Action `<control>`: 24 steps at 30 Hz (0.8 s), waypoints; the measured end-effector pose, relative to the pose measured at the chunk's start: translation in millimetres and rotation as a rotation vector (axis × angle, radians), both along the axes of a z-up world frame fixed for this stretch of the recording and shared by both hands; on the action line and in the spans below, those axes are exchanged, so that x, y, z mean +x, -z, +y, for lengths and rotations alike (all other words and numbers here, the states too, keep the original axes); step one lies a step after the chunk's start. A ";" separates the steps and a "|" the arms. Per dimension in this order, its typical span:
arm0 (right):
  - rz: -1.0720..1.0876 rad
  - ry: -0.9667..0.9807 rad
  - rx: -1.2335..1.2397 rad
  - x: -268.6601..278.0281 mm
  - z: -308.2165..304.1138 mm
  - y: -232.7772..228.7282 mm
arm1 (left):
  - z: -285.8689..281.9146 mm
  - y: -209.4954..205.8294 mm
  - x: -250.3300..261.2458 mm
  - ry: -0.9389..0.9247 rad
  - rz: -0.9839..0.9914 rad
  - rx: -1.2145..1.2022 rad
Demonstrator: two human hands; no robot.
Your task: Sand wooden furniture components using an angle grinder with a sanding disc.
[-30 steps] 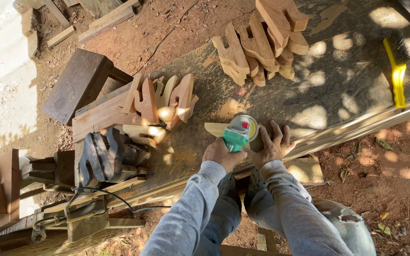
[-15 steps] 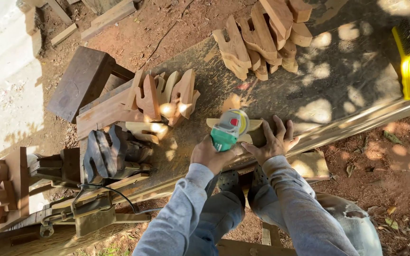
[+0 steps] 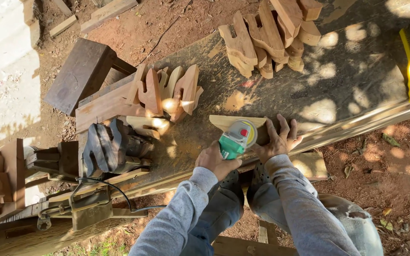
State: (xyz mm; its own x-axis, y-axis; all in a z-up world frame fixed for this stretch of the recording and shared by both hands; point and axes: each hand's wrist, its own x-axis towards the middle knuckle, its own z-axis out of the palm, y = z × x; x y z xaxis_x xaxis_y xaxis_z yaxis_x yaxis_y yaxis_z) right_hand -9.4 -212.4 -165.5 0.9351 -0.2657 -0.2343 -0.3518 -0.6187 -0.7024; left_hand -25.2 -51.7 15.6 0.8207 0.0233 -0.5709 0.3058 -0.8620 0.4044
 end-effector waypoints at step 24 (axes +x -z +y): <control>0.315 0.041 0.059 28.8 -55.5 33.2 | 30.1 -39.0 -7.6 -0.404 -0.226 -0.242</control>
